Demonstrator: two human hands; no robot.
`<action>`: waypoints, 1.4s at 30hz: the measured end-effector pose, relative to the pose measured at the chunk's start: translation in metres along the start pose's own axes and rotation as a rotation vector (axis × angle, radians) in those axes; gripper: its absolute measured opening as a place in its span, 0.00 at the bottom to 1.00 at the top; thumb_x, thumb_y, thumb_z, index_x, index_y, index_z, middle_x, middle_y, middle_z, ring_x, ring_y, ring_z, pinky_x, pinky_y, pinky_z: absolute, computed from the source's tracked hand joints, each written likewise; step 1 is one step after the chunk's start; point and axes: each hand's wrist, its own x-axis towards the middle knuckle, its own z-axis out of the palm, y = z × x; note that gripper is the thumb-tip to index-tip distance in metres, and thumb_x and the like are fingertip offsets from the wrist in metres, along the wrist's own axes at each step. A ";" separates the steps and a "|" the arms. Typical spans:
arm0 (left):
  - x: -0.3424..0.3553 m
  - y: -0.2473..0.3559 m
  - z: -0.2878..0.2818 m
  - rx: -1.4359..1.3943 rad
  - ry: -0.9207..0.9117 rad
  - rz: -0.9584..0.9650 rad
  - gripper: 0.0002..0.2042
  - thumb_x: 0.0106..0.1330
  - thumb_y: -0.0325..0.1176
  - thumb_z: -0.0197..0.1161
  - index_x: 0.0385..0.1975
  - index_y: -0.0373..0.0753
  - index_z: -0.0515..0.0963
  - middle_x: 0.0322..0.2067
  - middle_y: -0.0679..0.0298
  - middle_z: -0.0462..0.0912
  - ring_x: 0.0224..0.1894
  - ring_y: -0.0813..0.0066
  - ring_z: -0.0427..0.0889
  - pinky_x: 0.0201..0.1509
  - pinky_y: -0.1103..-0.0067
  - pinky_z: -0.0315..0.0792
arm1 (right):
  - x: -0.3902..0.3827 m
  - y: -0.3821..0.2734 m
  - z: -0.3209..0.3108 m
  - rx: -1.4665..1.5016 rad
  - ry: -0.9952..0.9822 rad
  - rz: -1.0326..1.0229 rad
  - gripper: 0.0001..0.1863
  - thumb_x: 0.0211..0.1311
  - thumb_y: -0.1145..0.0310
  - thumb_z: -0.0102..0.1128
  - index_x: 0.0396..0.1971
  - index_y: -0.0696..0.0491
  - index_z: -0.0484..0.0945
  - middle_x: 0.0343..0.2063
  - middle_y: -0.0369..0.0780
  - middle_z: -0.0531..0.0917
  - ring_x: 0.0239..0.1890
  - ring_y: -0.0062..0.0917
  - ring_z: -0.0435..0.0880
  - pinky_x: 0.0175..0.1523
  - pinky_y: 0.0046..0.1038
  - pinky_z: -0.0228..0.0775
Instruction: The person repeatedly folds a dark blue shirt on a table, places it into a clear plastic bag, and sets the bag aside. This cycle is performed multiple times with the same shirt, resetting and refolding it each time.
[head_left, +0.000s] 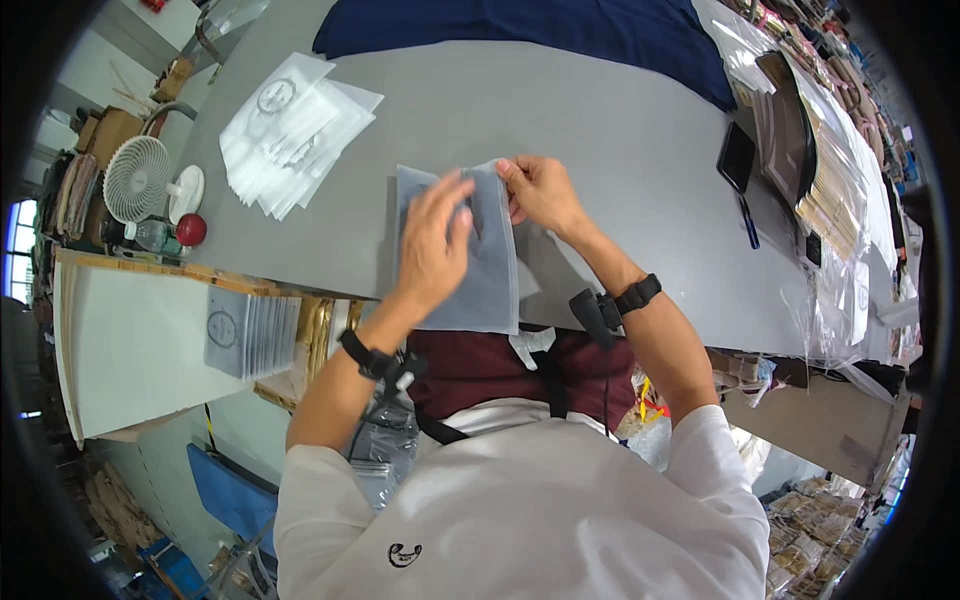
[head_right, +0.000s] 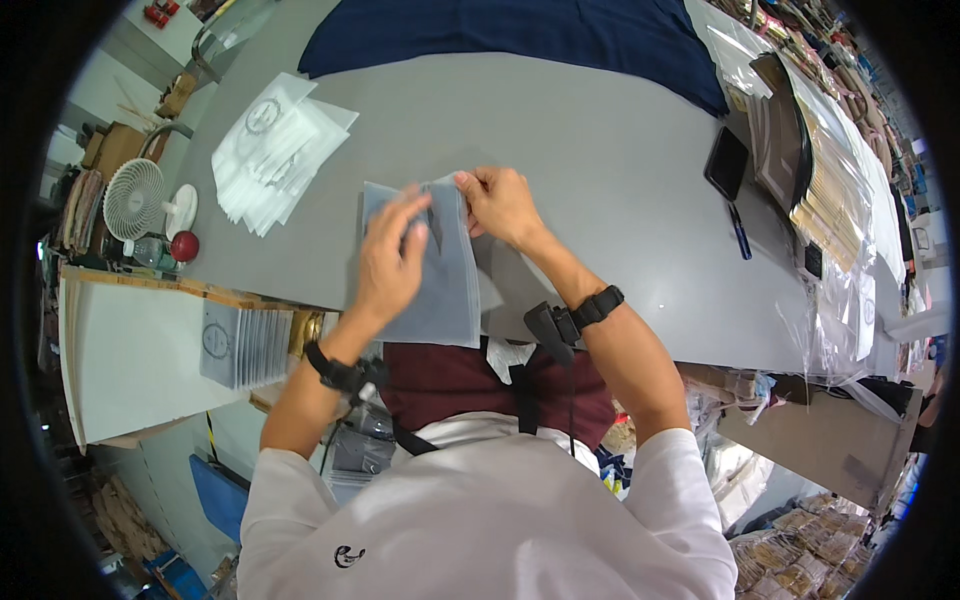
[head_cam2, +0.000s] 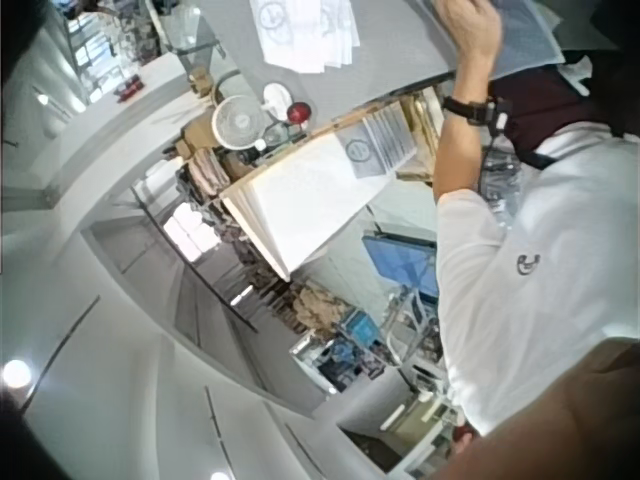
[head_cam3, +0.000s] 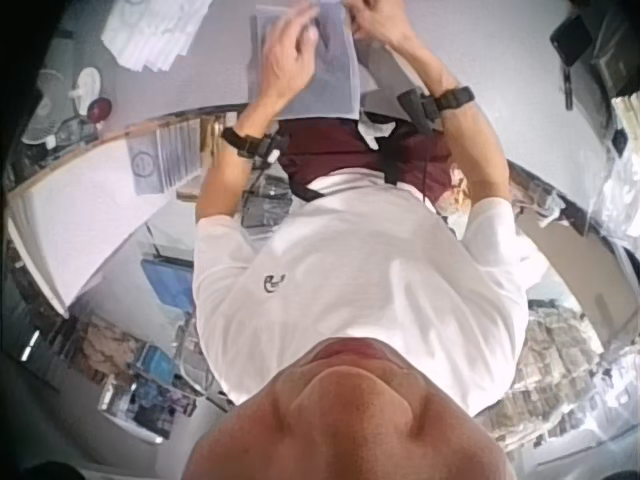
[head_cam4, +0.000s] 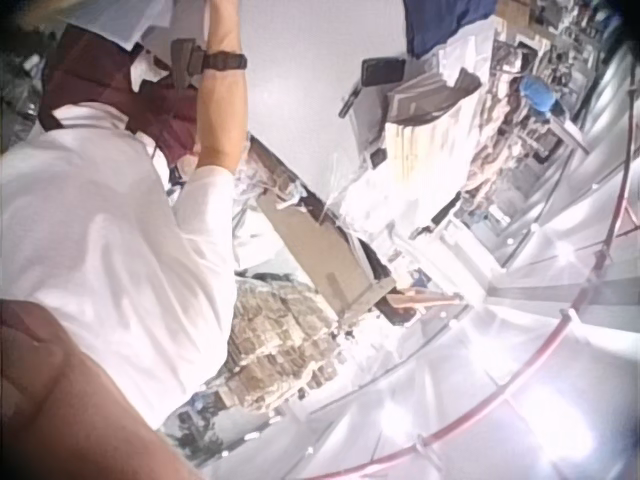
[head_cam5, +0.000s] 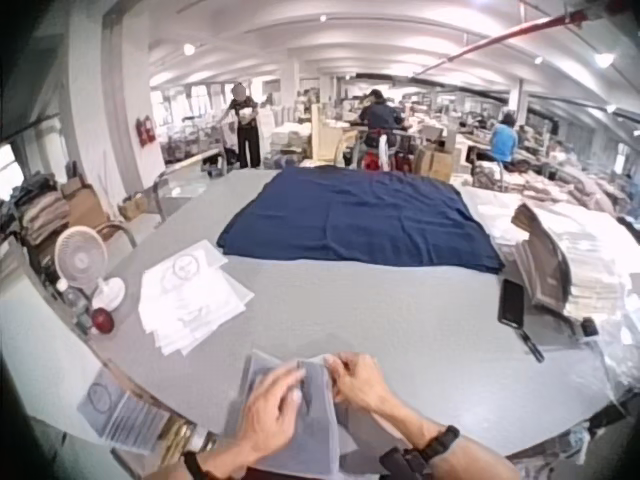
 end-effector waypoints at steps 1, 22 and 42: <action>0.014 -0.004 0.001 0.030 0.026 0.066 0.17 0.76 0.33 0.59 0.60 0.38 0.79 0.63 0.50 0.79 0.65 0.51 0.77 0.70 0.63 0.69 | -0.005 -0.002 -0.001 0.038 -0.036 0.006 0.23 0.79 0.58 0.58 0.31 0.65 0.84 0.19 0.41 0.84 0.20 0.26 0.87 0.26 0.28 0.82; 0.109 -0.031 0.025 -0.061 -0.081 -0.144 0.08 0.72 0.34 0.65 0.36 0.35 0.82 0.32 0.55 0.87 0.36 0.60 0.86 0.43 0.66 0.77 | -0.083 -0.010 -0.009 -0.255 -0.191 -0.013 0.26 0.76 0.55 0.58 0.22 0.60 0.82 0.16 0.40 0.84 0.21 0.21 0.85 0.29 0.30 0.77; 0.017 -0.021 -0.019 0.307 -0.372 -0.015 0.31 0.72 0.53 0.61 0.72 0.48 0.70 0.75 0.50 0.63 0.77 0.48 0.60 0.77 0.43 0.50 | -0.115 0.033 -0.001 0.035 -0.287 0.262 0.22 0.80 0.57 0.53 0.34 0.62 0.82 0.22 0.41 0.85 0.21 0.23 0.87 0.26 0.26 0.80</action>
